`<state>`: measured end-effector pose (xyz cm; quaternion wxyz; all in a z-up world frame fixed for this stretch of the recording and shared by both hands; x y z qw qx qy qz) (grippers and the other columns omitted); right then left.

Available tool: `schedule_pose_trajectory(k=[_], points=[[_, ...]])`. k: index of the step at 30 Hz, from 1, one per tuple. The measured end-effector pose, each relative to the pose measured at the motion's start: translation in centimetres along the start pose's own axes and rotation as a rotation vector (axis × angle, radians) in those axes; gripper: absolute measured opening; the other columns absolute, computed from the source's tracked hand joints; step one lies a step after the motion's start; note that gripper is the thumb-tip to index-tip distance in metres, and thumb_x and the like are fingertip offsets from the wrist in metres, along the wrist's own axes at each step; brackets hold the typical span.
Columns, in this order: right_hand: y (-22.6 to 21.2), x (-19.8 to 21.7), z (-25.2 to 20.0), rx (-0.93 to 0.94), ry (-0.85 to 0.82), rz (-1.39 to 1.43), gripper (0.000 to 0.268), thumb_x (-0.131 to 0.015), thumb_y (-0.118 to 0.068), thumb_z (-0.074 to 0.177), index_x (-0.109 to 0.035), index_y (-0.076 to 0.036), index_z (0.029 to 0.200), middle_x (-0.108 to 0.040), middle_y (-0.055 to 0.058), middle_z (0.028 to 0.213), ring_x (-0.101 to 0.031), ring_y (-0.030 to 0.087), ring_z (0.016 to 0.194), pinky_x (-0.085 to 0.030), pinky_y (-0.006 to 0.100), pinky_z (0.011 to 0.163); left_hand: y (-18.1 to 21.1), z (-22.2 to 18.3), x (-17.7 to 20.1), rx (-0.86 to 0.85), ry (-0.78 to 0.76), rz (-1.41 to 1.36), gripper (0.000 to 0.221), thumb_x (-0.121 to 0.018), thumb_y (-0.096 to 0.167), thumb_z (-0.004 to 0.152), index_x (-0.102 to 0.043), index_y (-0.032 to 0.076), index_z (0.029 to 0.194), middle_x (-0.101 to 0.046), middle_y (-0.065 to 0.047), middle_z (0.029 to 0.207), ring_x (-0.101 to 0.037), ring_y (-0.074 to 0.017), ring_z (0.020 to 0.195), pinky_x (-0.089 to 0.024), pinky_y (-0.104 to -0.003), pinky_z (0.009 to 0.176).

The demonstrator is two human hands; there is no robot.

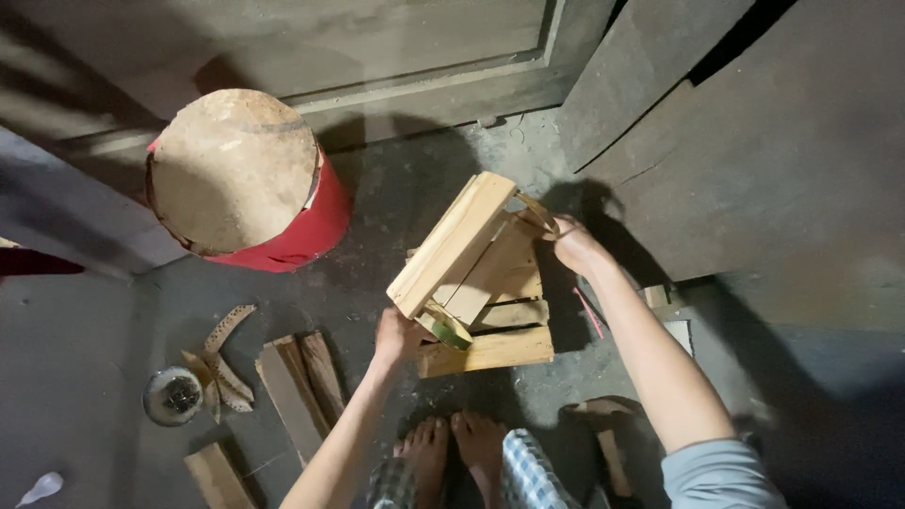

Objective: Assembling a small wooden structure by hammering wooden strips together on the floor.

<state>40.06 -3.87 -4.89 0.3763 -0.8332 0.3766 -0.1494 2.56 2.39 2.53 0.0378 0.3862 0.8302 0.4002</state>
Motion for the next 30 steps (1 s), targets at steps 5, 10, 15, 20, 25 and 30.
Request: schedule_pose_trajectory(k=[5,10,15,20,25,30], points=[[2.7,3.6,-2.4,0.051,-0.014,-0.020,0.014,-0.079,-0.018,0.083,-0.071,-0.026,0.091,-0.069,-0.006,0.087,-0.067,0.013,0.092,-0.043,0.033,0.090,2.0,-1.0,0.7,0.002,-0.017,0.095,0.034,-0.071,0.015,0.074,-0.079,-0.005,0.100,-0.077,-0.022,0.080,-0.074,-0.0436,0.089,-0.055,-0.049,0.072],[4.0,4.8,-6.3,0.058,-0.014,0.062,0.020,-0.082,-0.006,0.081,-0.074,-0.020,0.093,-0.066,-0.005,0.087,-0.063,0.011,0.091,-0.043,0.030,0.095,2.1,0.5,0.4,-0.052,-0.059,0.096,0.037,-0.079,0.025,0.073,-0.082,0.002,0.101,-0.079,-0.021,0.084,-0.074,-0.0454,0.093,-0.057,-0.053,0.077],[6.4,5.5,-6.4,-0.005,-0.046,0.218,0.027,-0.082,-0.006,0.085,-0.075,-0.022,0.107,-0.065,-0.004,0.101,-0.059,0.015,0.115,-0.017,0.046,0.121,5.5,-0.1,1.6,-0.112,-0.029,0.161,0.029,-0.072,0.020,0.079,-0.081,0.006,0.103,-0.078,-0.022,0.090,-0.075,-0.0419,0.091,-0.059,-0.047,0.075],[0.6,0.1,-15.3,-0.010,-0.022,0.334,0.031,-0.077,-0.007,0.088,-0.070,-0.017,0.116,-0.060,-0.003,0.102,-0.052,0.015,0.119,-0.012,0.049,0.123,3.8,3.3,1.8,-0.142,0.006,0.171,0.027,-0.072,0.015,0.077,-0.079,0.004,0.100,-0.077,-0.021,0.090,-0.077,-0.0371,0.087,-0.059,-0.047,0.079],[-0.8,-1.2,-16.9,-0.035,-0.039,0.382,0.036,-0.073,-0.005,0.091,-0.068,-0.014,0.125,-0.055,-0.001,0.107,-0.045,0.018,0.128,-0.008,0.052,0.126,2.3,2.3,1.7,-0.158,0.025,0.048,0.034,-0.073,0.015,0.081,-0.076,-0.004,0.108,-0.076,-0.026,0.104,-0.071,-0.0430,0.106,-0.055,-0.051,0.088],[-0.1,-0.5,-15.7,-0.061,-0.067,0.302,0.035,-0.070,-0.008,0.093,-0.068,-0.017,0.127,-0.055,-0.004,0.106,-0.046,0.017,0.124,-0.011,0.054,0.126,2.3,-0.9,1.1,-0.156,0.060,-0.014,0.028,-0.075,0.020,0.087,-0.080,0.003,0.108,-0.079,-0.021,0.099,-0.074,-0.0403,0.097,-0.057,-0.052,0.078]])
Point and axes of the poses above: each hand's wrist, its own z-axis towards the middle knuckle, its own x-axis out of the back of the hand, y = z × x, the point moved 3 cm from there along z, towards the middle knuckle
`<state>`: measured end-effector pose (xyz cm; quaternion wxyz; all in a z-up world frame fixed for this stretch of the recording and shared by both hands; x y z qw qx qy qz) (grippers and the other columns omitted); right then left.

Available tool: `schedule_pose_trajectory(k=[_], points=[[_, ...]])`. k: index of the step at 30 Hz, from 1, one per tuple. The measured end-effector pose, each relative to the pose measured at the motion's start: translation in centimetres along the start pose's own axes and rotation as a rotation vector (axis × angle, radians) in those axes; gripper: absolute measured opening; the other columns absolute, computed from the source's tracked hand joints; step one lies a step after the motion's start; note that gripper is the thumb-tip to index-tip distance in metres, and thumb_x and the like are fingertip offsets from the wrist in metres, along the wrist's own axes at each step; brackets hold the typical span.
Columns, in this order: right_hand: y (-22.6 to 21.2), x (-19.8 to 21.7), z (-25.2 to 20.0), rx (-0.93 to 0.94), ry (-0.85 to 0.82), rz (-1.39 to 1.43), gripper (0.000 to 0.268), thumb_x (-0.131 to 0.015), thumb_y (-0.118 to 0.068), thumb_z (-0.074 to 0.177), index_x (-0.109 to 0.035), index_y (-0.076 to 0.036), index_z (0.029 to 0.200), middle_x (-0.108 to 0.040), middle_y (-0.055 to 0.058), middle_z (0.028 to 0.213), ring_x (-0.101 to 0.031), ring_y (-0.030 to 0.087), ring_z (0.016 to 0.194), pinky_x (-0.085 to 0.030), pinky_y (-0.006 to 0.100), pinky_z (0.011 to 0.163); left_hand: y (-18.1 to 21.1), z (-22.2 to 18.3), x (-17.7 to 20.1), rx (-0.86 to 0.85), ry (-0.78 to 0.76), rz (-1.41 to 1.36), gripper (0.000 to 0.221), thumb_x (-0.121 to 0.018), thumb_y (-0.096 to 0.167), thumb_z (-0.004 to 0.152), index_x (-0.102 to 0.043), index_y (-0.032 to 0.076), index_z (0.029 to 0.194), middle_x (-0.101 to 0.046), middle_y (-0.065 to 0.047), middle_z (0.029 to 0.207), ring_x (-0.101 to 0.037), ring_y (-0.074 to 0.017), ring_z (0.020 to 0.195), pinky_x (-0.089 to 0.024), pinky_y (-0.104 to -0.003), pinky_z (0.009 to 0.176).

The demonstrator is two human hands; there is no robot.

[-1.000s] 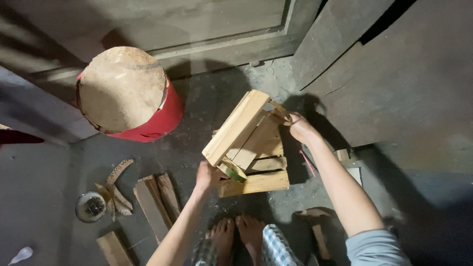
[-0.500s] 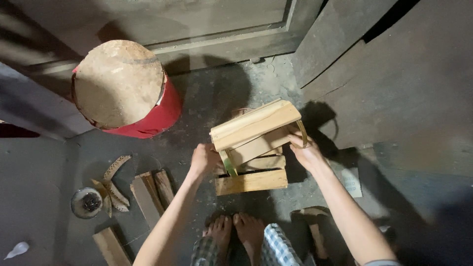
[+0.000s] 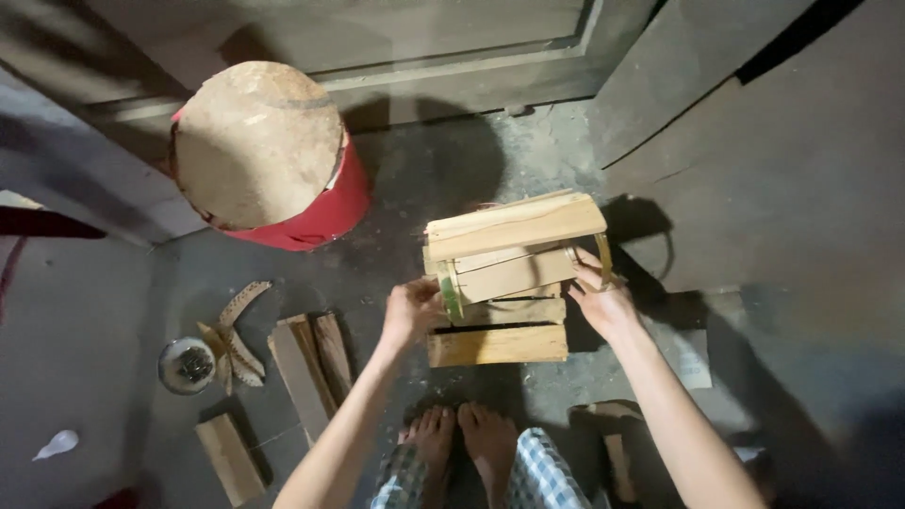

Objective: Assembling a small wooden structure by hammering wooden strips together on the floor.

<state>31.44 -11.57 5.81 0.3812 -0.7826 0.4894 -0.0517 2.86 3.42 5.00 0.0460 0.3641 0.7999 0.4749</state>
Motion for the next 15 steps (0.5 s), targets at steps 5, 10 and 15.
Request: schedule_pose_trajectory(k=[5,10,15], points=[[0.4,0.8,0.6,0.003,-0.004,-0.038,0.037,-0.070,-0.009,0.092,-0.067,-0.018,0.128,-0.057,-0.005,0.103,-0.049,0.018,0.118,-0.018,0.054,0.124,1.1,-2.2,-0.8,0.019,0.091,-0.114,0.028,-0.070,0.010,0.089,-0.076,-0.006,0.112,-0.076,-0.030,0.102,-0.073,-0.0439,0.098,-0.058,-0.052,0.079],[0.6,0.5,0.7,0.004,-0.014,-0.063,0.034,-0.071,-0.012,0.092,-0.068,-0.020,0.124,-0.061,-0.005,0.102,-0.053,0.017,0.114,-0.023,0.053,0.120,-1.9,-1.1,-2.2,0.127,0.129,-0.226,0.030,-0.076,0.016,0.086,-0.079,0.008,0.116,-0.079,-0.018,0.102,-0.077,-0.0277,0.088,-0.062,-0.039,0.075],[0.9,-0.5,-0.8,0.031,-0.020,-0.132,0.046,-0.065,-0.012,0.096,-0.061,-0.021,0.140,-0.060,-0.006,0.114,-0.048,0.014,0.118,-0.024,0.046,0.118,-3.2,-0.3,-2.5,0.133,0.169,-0.227,0.031,-0.076,0.015,0.086,-0.079,0.007,0.116,-0.079,-0.017,0.102,-0.076,-0.0303,0.095,-0.062,-0.039,0.076]])
Point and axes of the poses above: each hand's wrist, its own z-axis towards the middle knuckle, its own x-axis out of the back of the hand, y = z × x, the point moved 3 cm from there along z, towards the middle knuckle
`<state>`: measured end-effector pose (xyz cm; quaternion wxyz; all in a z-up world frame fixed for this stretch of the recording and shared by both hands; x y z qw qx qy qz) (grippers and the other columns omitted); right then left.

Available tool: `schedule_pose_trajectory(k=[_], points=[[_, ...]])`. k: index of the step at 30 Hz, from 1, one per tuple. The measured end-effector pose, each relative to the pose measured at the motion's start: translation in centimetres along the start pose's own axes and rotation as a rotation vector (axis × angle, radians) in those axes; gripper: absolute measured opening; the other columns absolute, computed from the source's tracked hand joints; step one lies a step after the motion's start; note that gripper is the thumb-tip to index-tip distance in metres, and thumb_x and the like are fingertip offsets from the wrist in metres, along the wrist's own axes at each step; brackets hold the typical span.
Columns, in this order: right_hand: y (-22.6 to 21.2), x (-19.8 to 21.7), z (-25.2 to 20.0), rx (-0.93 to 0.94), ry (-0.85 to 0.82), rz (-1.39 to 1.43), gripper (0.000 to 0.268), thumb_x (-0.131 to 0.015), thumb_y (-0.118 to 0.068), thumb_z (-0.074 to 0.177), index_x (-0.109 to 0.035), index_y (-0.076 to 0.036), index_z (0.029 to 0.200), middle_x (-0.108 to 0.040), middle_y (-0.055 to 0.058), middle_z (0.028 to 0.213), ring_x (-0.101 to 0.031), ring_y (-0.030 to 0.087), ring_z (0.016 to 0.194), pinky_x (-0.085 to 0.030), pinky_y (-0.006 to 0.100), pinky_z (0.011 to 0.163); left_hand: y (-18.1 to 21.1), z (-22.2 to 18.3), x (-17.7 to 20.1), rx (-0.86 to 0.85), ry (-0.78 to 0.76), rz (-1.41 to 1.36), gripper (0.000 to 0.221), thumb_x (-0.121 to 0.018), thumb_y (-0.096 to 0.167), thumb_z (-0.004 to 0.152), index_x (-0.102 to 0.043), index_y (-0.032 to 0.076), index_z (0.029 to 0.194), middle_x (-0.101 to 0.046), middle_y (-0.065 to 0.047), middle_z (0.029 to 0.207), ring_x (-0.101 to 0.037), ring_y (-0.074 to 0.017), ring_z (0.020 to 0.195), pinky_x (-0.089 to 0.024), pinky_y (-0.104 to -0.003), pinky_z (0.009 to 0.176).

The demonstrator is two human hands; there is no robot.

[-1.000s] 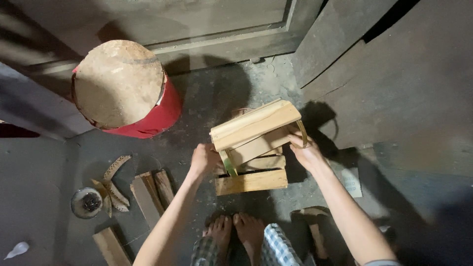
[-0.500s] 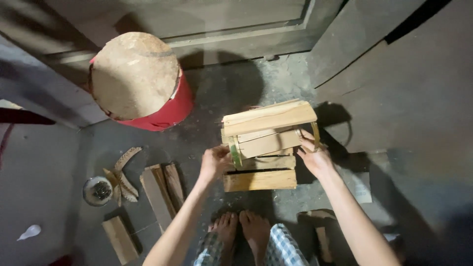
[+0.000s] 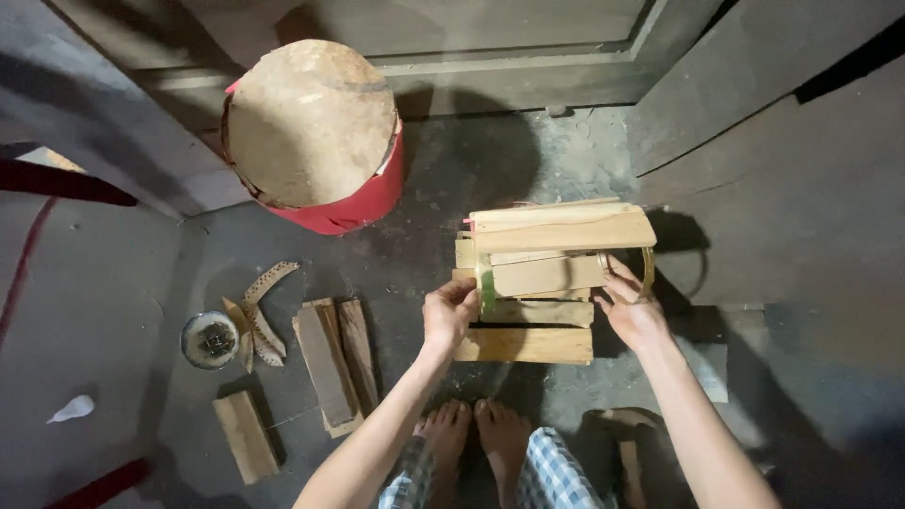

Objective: Assembling a small wooden structure by hammering wooden strips together on the floor.

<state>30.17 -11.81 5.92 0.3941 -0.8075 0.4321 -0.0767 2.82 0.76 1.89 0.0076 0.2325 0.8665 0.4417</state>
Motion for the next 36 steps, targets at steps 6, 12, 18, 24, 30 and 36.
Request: schedule_pose_trajectory(k=[6,12,18,24,30,36], points=[[0.4,-1.1,-1.3,0.013,0.026,-0.005,0.050,-0.065,-0.013,0.096,-0.058,-0.023,0.145,-0.059,-0.008,0.118,-0.045,0.014,0.117,-0.024,0.041,0.116,2.9,-0.1,1.0,-0.019,0.008,0.020,0.028,-0.078,0.014,0.083,-0.081,0.015,0.111,-0.080,-0.011,0.098,-0.077,-0.0268,0.091,-0.062,-0.039,0.074],[0.3,-0.9,-0.9,0.000,0.048,0.005,0.050,-0.065,-0.011,0.096,-0.059,-0.021,0.145,-0.060,-0.003,0.124,-0.046,0.018,0.124,-0.020,0.043,0.121,1.3,1.3,0.6,-0.045,-0.007,-0.005,0.031,-0.076,0.009,0.082,-0.081,0.016,0.112,-0.080,-0.010,0.097,-0.077,-0.0208,0.086,-0.063,-0.033,0.072],[0.1,-1.1,-1.1,-0.002,0.055,0.023,0.053,-0.068,-0.011,0.093,-0.058,-0.019,0.144,-0.056,-0.004,0.118,-0.045,0.016,0.120,-0.022,0.043,0.120,2.1,1.7,0.6,-0.057,0.034,-0.107,0.023,-0.077,0.006,0.085,-0.079,0.004,0.108,-0.079,-0.018,0.093,-0.073,-0.0201,0.074,-0.062,-0.034,0.060],[1.0,0.7,0.1,0.022,0.055,0.020,0.051,-0.071,-0.010,0.093,-0.060,-0.019,0.142,-0.054,-0.003,0.117,-0.050,0.017,0.116,-0.030,0.042,0.115,0.2,3.5,0.2,-0.042,0.067,-0.127,0.022,-0.085,0.015,0.082,-0.079,0.003,0.100,-0.078,-0.016,0.086,-0.072,-0.0215,0.066,-0.062,-0.036,0.057],[1.7,1.7,1.0,0.010,0.062,0.022,0.048,-0.070,-0.008,0.095,-0.063,-0.018,0.141,-0.059,-0.001,0.123,-0.053,0.017,0.119,-0.031,0.042,0.114,1.7,2.5,0.3,-0.057,0.093,-0.102,0.014,-0.084,0.010,0.082,-0.079,0.003,0.093,-0.074,-0.012,0.077,-0.064,-0.0150,0.062,-0.059,-0.029,0.055],[3.0,2.9,2.1,0.016,0.085,0.069,0.049,-0.072,-0.009,0.093,-0.063,-0.018,0.140,-0.061,-0.001,0.127,-0.054,0.019,0.126,-0.030,0.047,0.118,1.4,2.8,0.2,-0.075,0.136,-0.089,0.006,-0.082,0.008,0.083,-0.079,0.007,0.088,-0.073,-0.008,0.073,-0.062,-0.0116,0.058,-0.058,-0.026,0.051]])
Point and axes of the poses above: each hand's wrist, its own z-axis towards the middle knuckle, its own x-axis out of the back of the hand, y = z × x, the point moved 3 cm from there along z, towards the middle knuckle
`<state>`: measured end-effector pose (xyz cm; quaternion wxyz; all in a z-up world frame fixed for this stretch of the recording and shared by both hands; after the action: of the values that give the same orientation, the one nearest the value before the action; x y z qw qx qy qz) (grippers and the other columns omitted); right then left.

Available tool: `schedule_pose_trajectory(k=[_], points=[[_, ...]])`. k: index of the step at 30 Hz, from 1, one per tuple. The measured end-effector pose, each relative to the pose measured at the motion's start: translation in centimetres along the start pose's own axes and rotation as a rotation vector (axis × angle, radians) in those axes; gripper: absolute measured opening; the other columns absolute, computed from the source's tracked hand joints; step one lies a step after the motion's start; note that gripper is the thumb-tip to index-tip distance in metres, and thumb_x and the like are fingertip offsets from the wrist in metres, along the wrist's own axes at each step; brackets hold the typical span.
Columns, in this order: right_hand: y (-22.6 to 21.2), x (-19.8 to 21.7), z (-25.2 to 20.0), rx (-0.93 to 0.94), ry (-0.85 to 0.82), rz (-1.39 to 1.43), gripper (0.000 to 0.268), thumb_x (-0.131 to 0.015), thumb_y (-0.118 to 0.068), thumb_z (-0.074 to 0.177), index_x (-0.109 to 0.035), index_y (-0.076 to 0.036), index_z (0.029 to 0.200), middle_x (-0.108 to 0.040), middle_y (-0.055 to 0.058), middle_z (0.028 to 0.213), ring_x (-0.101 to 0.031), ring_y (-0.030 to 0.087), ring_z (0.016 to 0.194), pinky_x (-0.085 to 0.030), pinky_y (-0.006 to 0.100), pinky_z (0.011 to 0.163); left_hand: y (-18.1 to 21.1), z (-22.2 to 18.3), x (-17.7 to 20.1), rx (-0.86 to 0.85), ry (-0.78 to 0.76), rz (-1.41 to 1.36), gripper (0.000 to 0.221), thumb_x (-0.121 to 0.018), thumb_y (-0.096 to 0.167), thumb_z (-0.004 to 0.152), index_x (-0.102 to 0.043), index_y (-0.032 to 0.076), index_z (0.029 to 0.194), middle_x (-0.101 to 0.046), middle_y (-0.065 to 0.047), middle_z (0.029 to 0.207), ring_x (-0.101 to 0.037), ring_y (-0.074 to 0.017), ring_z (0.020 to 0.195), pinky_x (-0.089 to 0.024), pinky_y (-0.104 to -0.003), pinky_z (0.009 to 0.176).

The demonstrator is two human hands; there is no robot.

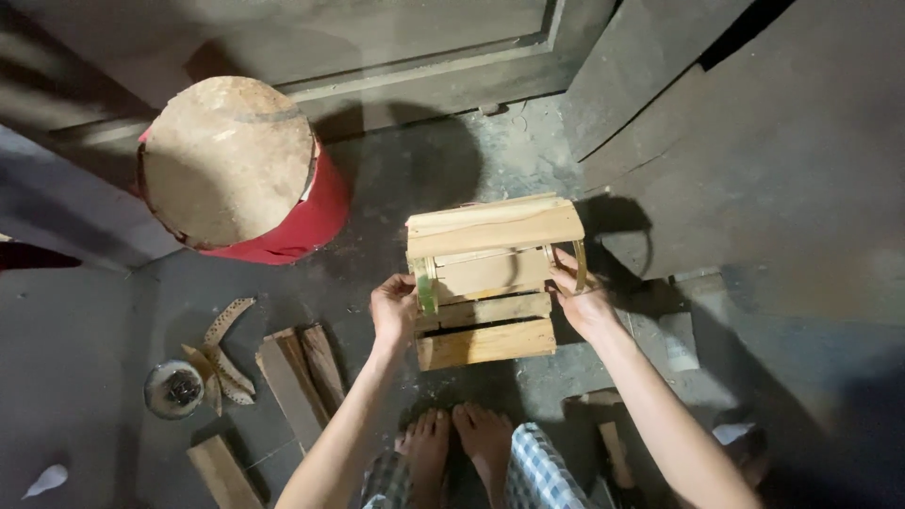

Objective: Assembling a small wooden structure by hammering wooden strips together on the floor.

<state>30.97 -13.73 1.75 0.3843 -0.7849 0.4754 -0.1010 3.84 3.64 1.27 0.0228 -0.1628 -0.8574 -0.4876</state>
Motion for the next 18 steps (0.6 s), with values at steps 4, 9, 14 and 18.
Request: schedule_pose_trajectory(k=[4,9,14,18], points=[[-0.5,0.5,-0.1,-0.039,0.001,0.024,0.048,-0.074,-0.017,0.093,-0.064,-0.019,0.140,-0.063,0.001,0.133,-0.054,0.023,0.133,-0.027,0.051,0.120,-0.7,0.6,-0.1,-0.008,-0.025,0.016,0.011,-0.085,0.012,0.082,-0.079,0.007,0.090,-0.073,-0.009,0.075,-0.060,-0.0117,0.061,-0.057,-0.028,0.052],[-2.0,2.0,-6.1,0.262,0.316,0.073,0.023,-0.057,-0.015,0.103,-0.064,-0.013,0.125,-0.059,0.005,0.099,-0.066,0.024,0.103,-0.055,0.048,0.102,-2.2,1.6,-0.1,0.022,-0.012,0.078,0.009,-0.084,0.012,0.083,-0.080,0.011,0.090,-0.075,-0.008,0.077,-0.063,-0.0132,0.060,-0.057,-0.029,0.051],[2.5,-0.5,-12.1,0.698,0.234,-0.533,0.016,-0.057,-0.006,0.103,-0.067,-0.010,0.115,-0.061,0.006,0.093,-0.066,0.022,0.089,-0.052,0.038,0.088,-1.1,1.0,-0.1,0.036,-0.014,0.056,0.009,-0.083,0.012,0.083,-0.079,0.009,0.090,-0.074,-0.009,0.076,-0.062,-0.0134,0.059,-0.055,-0.026,0.050],[3.9,-7.5,-9.3,1.026,-0.219,-1.008,0.038,-0.066,-0.001,0.090,-0.072,-0.016,0.125,-0.066,0.001,0.116,-0.065,0.020,0.113,-0.049,0.036,0.099,-2.2,1.7,-0.3,0.027,-0.026,0.039,0.007,-0.082,0.011,0.085,-0.078,0.008,0.090,-0.071,-0.009,0.075,-0.062,-0.0142,0.060,-0.056,-0.027,0.050]])
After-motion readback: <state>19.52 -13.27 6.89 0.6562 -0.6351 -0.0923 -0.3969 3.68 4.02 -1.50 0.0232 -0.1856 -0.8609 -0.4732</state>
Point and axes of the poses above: each hand's wrist, its own z-axis towards the middle knuckle, its own x-axis out of the back of the hand, y = z × x, the point moved 3 cm from there along z, towards the middle knuckle
